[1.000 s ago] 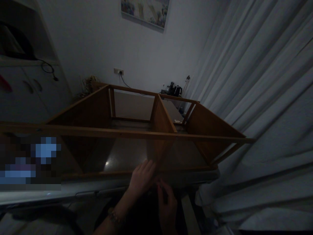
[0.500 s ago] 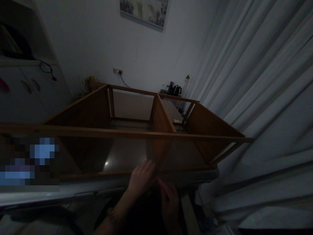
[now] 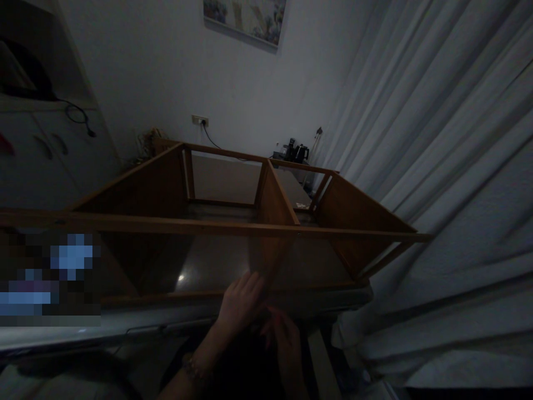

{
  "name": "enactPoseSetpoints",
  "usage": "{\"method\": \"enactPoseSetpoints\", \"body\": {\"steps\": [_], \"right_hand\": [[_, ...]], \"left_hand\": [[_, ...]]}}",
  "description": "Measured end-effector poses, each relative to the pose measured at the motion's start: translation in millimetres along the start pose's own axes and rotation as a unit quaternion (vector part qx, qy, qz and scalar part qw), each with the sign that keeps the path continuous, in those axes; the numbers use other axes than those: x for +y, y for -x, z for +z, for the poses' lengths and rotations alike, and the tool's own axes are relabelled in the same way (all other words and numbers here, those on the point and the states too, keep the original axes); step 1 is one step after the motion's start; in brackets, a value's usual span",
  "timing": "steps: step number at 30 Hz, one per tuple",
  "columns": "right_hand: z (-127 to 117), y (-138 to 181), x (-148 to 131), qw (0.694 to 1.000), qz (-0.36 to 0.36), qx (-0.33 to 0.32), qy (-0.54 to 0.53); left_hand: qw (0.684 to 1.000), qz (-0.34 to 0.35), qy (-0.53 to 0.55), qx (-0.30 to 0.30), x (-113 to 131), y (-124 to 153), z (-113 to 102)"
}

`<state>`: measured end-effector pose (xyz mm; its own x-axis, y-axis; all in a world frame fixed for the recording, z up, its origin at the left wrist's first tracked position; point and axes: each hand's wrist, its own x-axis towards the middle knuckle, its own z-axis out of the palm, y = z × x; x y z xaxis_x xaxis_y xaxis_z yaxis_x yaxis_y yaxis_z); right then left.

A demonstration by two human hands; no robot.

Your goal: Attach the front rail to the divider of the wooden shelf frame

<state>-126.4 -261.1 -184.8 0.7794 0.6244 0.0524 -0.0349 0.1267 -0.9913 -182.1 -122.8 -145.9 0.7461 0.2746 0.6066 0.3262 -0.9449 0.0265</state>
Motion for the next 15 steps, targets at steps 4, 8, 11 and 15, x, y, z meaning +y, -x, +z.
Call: {"method": "enactPoseSetpoints", "body": {"steps": [4,8,11,15], "right_hand": [[17.3,6.2,-2.1,0.996,0.012,0.071,-0.054],[30.6,11.2,-11.1,0.992,0.008,0.120,-0.039],[34.9,11.9,-15.5,0.989,-0.009,0.150,-0.002],[36.0,11.3,-15.2,0.985,-0.034,0.166,0.045]], "left_hand": [[1.000,0.004,0.005,0.007,0.5,-0.7,-1.9],[1.000,0.007,-0.007,0.027,-0.8,1.0,0.6],[1.000,0.015,-0.008,0.024,-1.7,2.1,1.1],[1.000,0.014,0.001,0.016,-1.2,1.1,-2.0]]}}
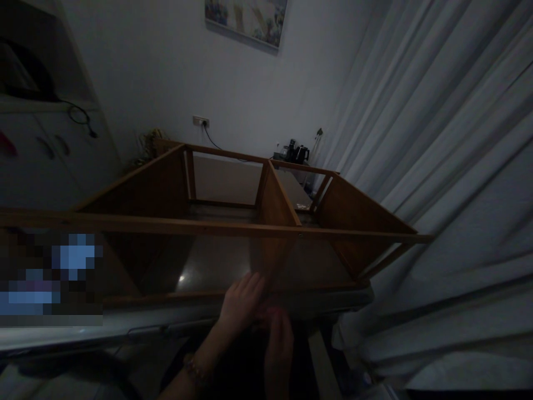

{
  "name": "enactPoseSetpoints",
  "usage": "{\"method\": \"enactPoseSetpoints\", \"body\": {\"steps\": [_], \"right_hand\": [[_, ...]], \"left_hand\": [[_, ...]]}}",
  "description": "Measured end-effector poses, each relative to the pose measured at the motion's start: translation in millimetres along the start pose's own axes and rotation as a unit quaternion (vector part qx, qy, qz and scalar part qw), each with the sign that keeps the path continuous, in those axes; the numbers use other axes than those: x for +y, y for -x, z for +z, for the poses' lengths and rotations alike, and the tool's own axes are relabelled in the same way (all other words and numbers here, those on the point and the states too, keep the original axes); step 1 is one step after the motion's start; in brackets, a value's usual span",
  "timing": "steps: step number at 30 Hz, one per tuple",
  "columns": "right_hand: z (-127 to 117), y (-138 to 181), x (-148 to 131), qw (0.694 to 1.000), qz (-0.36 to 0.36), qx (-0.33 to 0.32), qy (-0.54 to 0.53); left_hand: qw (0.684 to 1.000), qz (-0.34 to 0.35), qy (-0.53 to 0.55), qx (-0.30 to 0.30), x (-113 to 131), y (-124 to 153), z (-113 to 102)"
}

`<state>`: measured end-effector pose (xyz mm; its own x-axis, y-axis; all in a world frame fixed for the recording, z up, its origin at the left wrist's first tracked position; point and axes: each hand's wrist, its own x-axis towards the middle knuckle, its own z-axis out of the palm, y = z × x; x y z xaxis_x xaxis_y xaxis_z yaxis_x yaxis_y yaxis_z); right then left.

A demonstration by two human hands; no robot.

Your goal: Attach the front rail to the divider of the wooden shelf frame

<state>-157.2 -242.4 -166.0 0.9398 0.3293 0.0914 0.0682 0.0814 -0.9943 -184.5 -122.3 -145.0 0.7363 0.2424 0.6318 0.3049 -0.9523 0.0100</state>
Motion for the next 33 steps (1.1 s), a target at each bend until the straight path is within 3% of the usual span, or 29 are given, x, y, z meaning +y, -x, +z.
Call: {"method": "enactPoseSetpoints", "body": {"steps": [8,17,22,26,33], "right_hand": [[-7.7,-7.5,-1.1,0.994,-0.094,-0.035,0.048],[-13.7,-11.1,10.4,0.974,-0.170,-0.005,0.150],[-14.2,-9.8,1.6,0.991,-0.087,-0.054,0.090],[-9.3,-4.8,-1.6,0.998,-0.026,-0.056,0.010],[-6.0,2.5,2.5,0.994,0.014,-0.091,-0.058]], "left_hand": [[1.000,-0.012,0.005,0.000,1.3,0.4,3.1],[1.000,-0.015,0.020,-0.012,1.6,-2.3,0.3],[1.000,-0.014,0.011,-0.014,1.1,-0.2,2.4],[1.000,-0.015,0.009,-0.020,0.8,0.7,3.0],[1.000,-0.009,0.001,-0.012,-0.8,0.5,4.1]]}}
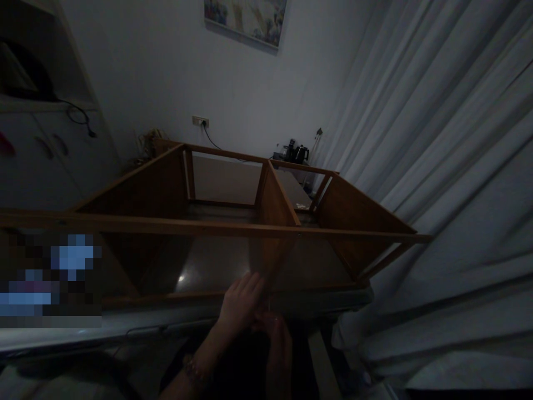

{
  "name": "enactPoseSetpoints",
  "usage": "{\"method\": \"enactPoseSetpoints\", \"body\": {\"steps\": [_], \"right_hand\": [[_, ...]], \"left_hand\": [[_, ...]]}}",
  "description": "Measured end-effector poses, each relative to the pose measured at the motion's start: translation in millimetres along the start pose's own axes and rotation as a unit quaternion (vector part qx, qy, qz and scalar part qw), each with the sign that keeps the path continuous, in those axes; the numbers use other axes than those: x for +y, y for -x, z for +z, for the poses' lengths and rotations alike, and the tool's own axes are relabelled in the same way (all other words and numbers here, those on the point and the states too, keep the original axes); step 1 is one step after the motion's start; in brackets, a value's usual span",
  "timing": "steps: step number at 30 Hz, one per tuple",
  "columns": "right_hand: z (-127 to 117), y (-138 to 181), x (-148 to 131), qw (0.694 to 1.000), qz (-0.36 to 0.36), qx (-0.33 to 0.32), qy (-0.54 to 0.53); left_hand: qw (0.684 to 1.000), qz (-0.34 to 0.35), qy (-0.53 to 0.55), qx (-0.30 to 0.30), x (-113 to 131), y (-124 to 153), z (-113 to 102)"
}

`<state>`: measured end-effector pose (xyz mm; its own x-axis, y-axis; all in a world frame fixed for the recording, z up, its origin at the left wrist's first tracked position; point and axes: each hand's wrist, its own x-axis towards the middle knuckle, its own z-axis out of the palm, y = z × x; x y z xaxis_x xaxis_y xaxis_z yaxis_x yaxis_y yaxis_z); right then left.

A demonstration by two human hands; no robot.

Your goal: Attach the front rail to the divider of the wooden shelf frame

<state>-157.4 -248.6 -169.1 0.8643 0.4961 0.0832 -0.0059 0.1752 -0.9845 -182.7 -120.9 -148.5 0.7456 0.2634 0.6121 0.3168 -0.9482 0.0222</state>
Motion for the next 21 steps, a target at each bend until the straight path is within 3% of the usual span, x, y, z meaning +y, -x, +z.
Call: {"method": "enactPoseSetpoints", "body": {"steps": [8,13,17,21], "right_hand": [[3.1,-3.2,8.9,0.997,0.028,-0.043,-0.064],[1.5,-5.1,23.8,0.985,0.043,-0.014,-0.166],[4.9,-5.8,15.2,0.974,0.070,-0.032,-0.214],[8.8,-8.6,0.2,0.989,0.035,-0.039,-0.139]], "left_hand": [[1.000,0.001,0.000,0.012,1.6,-1.7,-3.3],[0.999,-0.002,-0.011,0.039,2.3,-0.5,0.6],[0.999,-0.004,-0.009,0.034,2.8,-0.1,1.1],[0.999,-0.009,-0.012,0.032,3.1,-0.7,0.6]]}}
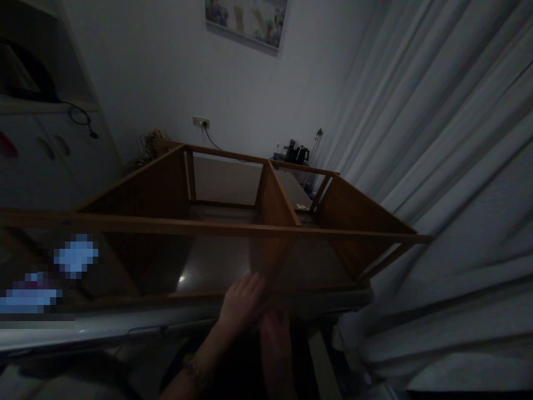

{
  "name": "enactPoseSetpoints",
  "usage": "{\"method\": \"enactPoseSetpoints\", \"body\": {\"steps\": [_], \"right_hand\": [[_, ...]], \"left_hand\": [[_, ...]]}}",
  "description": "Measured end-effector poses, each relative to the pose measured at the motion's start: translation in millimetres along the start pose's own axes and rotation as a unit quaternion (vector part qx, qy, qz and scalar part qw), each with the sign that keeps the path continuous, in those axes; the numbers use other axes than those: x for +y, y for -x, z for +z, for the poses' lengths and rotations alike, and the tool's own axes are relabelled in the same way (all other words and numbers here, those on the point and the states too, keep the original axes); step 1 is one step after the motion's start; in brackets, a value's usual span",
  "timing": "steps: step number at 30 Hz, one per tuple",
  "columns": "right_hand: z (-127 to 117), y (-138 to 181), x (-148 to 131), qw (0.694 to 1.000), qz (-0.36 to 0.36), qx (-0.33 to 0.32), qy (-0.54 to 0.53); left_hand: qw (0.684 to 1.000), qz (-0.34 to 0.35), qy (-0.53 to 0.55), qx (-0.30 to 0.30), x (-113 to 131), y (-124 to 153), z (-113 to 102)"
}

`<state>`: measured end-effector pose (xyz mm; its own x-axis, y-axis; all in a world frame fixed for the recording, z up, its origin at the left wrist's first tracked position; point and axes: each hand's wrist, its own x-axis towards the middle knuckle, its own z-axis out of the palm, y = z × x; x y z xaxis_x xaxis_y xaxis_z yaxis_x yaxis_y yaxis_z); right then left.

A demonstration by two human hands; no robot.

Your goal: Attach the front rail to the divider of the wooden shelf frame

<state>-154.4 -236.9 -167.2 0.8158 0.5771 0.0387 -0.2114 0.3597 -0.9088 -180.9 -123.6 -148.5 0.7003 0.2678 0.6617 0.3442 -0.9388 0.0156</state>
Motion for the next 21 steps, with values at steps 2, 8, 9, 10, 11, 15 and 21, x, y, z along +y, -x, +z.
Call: {"method": "enactPoseSetpoints", "body": {"steps": [2,8,9,10,11,15,21], "right_hand": [[-1.6,-0.3,-0.9,0.998,-0.021,0.014,0.050],[-20.1,-0.1,13.4,0.932,-0.179,0.062,0.310],[-22.6,-0.5,14.9,0.919,-0.202,0.061,0.332],[-24.3,-0.8,15.4,0.912,-0.214,0.061,0.344],[-25.1,-0.9,14.8,0.912,-0.211,0.060,0.346],[-19.8,1.5,5.9,0.958,-0.109,0.048,0.260],[-10.9,7.6,9.9,0.997,0.049,0.010,0.066]], "left_hand": [[1.000,0.003,-0.002,0.001,-0.4,0.1,0.0],[1.000,0.007,0.011,-0.005,-0.8,-0.1,-1.1],[1.000,0.006,0.014,-0.006,-0.7,-0.5,-1.5],[1.000,0.005,0.016,-0.008,-0.7,-0.9,-1.9],[1.000,0.007,0.018,-0.008,-0.7,-1.2,-2.2],[1.000,0.008,0.021,-0.016,-1.2,-1.3,-1.8],[1.000,0.001,0.007,-0.002,-0.4,1.6,1.6]]}}
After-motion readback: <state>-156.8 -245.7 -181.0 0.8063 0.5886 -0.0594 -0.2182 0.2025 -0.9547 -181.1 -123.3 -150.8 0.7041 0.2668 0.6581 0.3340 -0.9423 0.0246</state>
